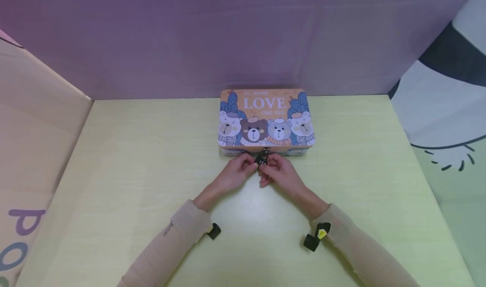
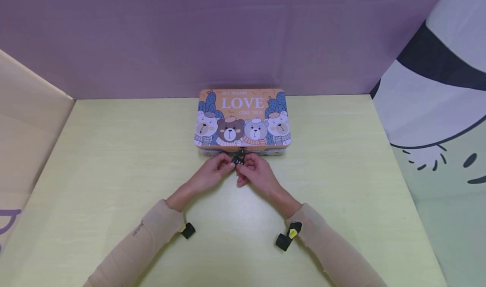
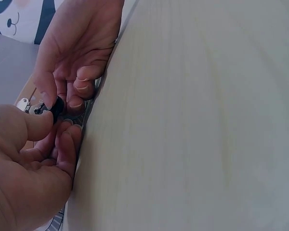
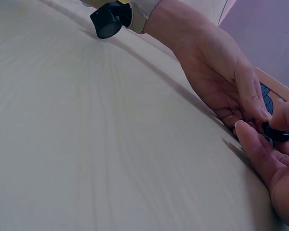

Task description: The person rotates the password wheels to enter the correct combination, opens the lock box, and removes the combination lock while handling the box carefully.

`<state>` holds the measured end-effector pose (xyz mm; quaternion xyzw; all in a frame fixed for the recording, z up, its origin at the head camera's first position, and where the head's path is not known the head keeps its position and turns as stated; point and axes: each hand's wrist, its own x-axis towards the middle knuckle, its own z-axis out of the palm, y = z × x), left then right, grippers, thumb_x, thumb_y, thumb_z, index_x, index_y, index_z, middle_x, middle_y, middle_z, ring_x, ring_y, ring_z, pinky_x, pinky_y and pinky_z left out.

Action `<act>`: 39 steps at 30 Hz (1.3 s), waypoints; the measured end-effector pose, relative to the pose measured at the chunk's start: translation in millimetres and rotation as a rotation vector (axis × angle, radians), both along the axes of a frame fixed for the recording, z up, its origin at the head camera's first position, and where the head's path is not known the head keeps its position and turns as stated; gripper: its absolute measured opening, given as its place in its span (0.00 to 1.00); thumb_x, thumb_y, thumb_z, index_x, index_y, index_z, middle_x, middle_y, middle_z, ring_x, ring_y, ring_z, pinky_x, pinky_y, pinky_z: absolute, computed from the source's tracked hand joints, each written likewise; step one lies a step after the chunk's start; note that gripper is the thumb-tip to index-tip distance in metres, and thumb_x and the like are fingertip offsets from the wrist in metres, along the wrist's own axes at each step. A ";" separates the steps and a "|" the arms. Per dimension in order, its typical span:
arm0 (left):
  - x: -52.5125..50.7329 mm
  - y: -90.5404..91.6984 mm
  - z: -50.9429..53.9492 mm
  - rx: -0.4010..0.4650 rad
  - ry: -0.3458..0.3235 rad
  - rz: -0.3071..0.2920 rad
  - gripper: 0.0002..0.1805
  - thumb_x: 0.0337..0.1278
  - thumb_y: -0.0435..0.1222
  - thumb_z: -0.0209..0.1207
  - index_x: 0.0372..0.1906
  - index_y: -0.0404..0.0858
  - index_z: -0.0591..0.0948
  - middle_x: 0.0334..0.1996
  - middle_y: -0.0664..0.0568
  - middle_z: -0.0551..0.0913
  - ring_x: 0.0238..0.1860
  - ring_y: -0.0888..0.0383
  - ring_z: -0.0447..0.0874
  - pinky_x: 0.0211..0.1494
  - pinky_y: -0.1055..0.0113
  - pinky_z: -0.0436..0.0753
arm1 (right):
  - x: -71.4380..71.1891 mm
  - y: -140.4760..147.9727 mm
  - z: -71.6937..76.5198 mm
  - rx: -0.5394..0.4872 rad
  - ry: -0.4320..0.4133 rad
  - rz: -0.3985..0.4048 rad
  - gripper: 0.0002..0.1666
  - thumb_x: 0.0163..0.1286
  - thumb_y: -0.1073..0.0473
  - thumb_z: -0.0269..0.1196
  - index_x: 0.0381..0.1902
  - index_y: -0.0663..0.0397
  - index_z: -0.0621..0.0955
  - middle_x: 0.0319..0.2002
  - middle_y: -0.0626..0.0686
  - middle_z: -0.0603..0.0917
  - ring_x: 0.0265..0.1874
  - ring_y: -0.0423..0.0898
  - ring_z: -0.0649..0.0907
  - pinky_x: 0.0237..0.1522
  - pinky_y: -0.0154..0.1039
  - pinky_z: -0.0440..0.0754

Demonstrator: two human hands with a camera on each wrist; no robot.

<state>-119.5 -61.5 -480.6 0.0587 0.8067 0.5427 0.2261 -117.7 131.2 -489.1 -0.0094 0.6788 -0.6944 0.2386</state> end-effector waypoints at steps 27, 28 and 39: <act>0.3 0.4 0.3 -0.015 0.009 -0.008 0.08 0.77 0.38 0.55 0.49 0.37 0.79 0.39 0.48 0.82 0.38 0.56 0.77 0.43 0.64 0.79 | 1.7 0.0 1.6 0.014 0.016 0.006 0.10 0.76 0.68 0.57 0.49 0.72 0.72 0.38 0.63 0.83 0.28 0.43 0.86 0.36 0.41 0.90; 0.4 0.5 0.1 -0.014 0.009 -0.007 0.08 0.77 0.38 0.56 0.49 0.37 0.79 0.39 0.48 0.82 0.38 0.56 0.77 0.43 0.64 0.79 | 1.7 -0.1 1.5 0.013 0.014 0.006 0.10 0.76 0.68 0.57 0.49 0.72 0.73 0.38 0.62 0.83 0.28 0.43 0.86 0.36 0.41 0.90; 0.6 1.2 -0.3 -0.010 0.014 0.000 0.08 0.77 0.37 0.55 0.48 0.36 0.78 0.38 0.48 0.81 0.37 0.56 0.76 0.42 0.64 0.79 | 1.0 -0.3 1.7 0.013 0.012 0.007 0.09 0.77 0.67 0.56 0.48 0.72 0.73 0.36 0.59 0.83 0.27 0.43 0.86 0.35 0.41 0.90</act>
